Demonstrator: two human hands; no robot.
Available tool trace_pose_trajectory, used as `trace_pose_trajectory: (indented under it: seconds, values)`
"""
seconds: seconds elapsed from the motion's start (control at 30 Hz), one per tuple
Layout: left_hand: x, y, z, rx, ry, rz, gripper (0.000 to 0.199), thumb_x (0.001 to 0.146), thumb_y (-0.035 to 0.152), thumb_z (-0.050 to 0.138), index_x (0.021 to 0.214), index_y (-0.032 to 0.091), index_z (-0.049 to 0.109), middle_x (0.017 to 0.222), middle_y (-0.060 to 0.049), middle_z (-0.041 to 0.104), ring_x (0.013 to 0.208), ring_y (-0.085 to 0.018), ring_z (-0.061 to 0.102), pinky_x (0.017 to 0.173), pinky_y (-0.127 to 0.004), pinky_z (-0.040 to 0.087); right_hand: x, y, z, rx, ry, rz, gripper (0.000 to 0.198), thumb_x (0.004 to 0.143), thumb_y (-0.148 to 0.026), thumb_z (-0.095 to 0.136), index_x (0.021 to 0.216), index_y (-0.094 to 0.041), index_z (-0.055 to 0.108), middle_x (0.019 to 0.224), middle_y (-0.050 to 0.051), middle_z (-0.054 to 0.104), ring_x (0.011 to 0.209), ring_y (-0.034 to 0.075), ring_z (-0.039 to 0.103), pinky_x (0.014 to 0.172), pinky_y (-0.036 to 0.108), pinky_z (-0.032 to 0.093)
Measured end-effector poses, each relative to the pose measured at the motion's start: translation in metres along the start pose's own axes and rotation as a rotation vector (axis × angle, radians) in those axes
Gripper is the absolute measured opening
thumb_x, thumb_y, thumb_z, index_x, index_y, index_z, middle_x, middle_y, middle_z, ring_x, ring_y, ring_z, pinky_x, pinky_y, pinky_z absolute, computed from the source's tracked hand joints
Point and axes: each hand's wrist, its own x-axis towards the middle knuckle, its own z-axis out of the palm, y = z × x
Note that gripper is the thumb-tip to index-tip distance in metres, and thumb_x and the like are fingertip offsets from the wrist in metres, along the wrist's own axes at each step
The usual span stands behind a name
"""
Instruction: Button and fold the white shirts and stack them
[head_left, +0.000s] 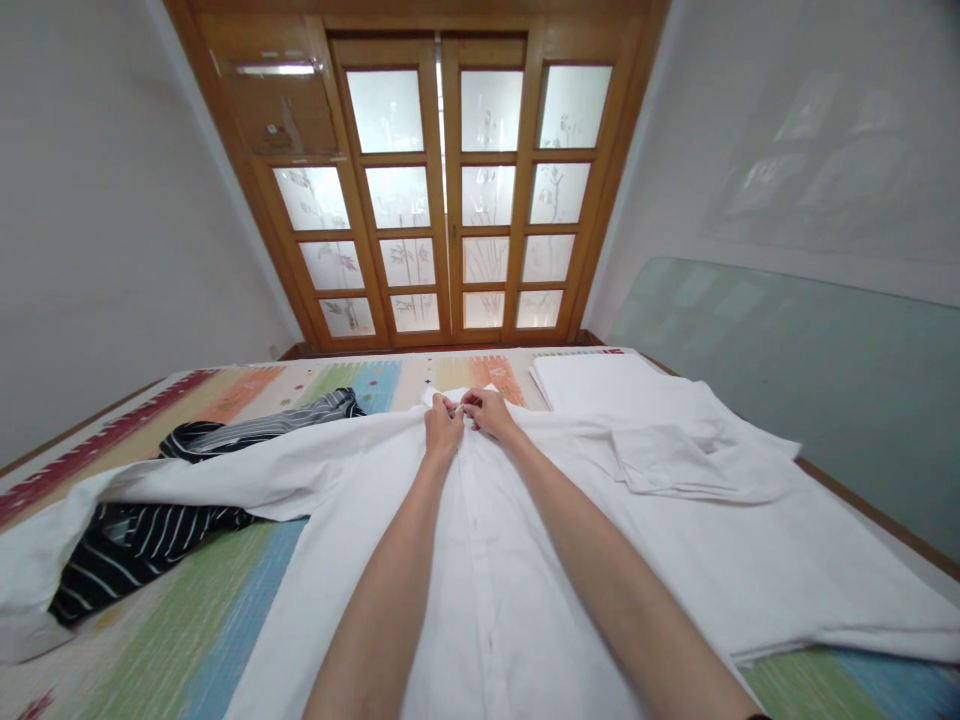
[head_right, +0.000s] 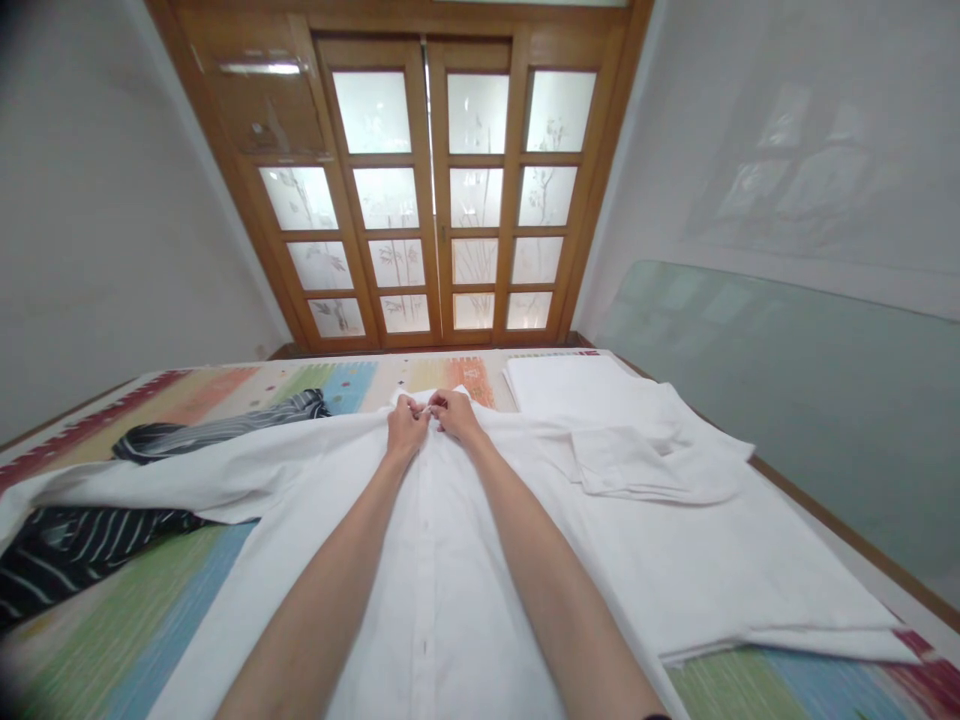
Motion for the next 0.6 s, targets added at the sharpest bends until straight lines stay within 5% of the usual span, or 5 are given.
trace_pose_trajectory:
  seconds: [0.13,0.27,0.6]
  values:
    - [0.002,-0.002,-0.001,-0.017,-0.023,0.003,0.031,0.071,0.007,0.063,0.075,0.024,0.037,0.069,0.004,0.06,0.071,-0.015,0.061,0.072,-0.024,0.043,0.002,-0.001,-0.002,-0.348,0.033,-0.155,0.013,0.072,-0.008,0.057,0.073,-0.018,0.064,0.075,0.001,0.064,0.073,0.015,0.057,0.068,0.024,0.044]
    - [0.002,-0.002,-0.003,0.001,-0.048,0.022,0.031,0.071,0.005,0.061,0.075,0.024,0.037,0.065,0.005,0.057,0.068,-0.015,0.06,0.069,-0.024,0.041,-0.001,-0.004,-0.002,-0.59,0.005,-0.179,0.02,0.079,-0.007,0.051,0.085,-0.02,0.065,0.092,0.004,0.061,0.084,0.017,0.055,0.064,0.024,0.037]
    - [0.001,-0.001,-0.001,0.076,-0.033,0.111,0.009,0.077,0.01,0.06,0.08,0.018,0.063,0.08,-0.006,0.066,0.078,-0.018,0.063,0.079,-0.03,0.046,-0.008,-0.014,-0.001,-0.729,-0.035,-0.131,0.022,0.085,-0.006,0.048,0.094,-0.02,0.062,0.1,0.007,0.055,0.086,0.018,0.053,0.06,0.025,0.033]
